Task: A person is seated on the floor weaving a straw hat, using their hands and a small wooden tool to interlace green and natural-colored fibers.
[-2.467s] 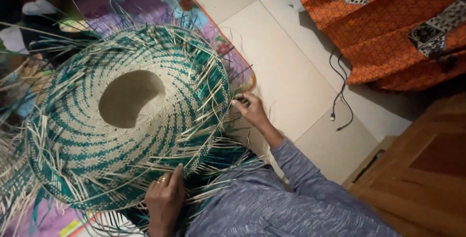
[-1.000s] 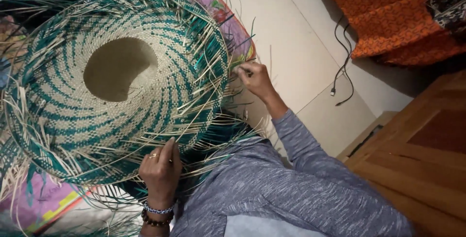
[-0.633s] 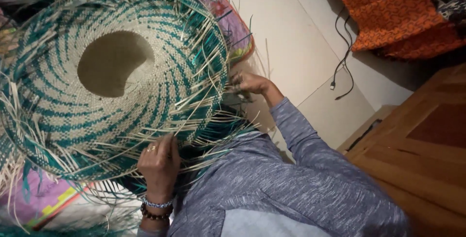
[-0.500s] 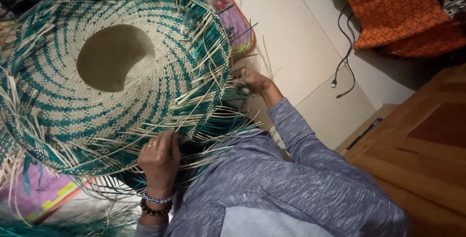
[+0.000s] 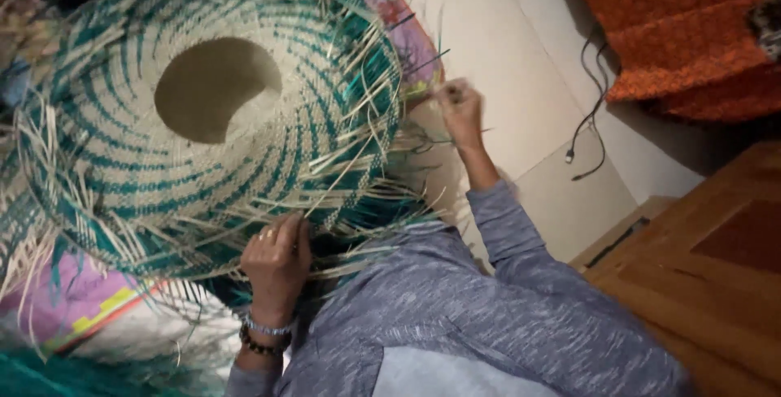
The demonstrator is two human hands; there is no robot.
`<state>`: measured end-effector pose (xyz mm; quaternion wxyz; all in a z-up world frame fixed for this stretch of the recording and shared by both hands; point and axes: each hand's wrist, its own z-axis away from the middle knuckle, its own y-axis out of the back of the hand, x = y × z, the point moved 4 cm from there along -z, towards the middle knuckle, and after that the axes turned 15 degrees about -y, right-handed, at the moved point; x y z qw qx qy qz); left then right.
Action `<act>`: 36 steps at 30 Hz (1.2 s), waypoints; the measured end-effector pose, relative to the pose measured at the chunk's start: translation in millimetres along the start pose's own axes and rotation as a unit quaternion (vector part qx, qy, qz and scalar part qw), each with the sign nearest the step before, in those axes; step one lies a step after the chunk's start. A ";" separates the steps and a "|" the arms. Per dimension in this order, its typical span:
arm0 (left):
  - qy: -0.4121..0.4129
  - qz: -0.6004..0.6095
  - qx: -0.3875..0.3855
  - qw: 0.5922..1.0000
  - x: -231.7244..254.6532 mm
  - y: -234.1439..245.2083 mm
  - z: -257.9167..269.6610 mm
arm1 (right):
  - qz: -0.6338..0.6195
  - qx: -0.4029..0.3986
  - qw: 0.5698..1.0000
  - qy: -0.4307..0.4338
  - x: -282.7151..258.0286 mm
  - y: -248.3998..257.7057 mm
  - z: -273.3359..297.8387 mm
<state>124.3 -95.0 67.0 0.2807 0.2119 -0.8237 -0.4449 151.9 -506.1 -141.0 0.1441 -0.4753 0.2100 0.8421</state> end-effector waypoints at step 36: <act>-0.004 -0.031 -0.021 0.999 -1.4 -3.0 7.3 | 0.063 -0.242 0.968 0.018 -74.4 -37.8 43.6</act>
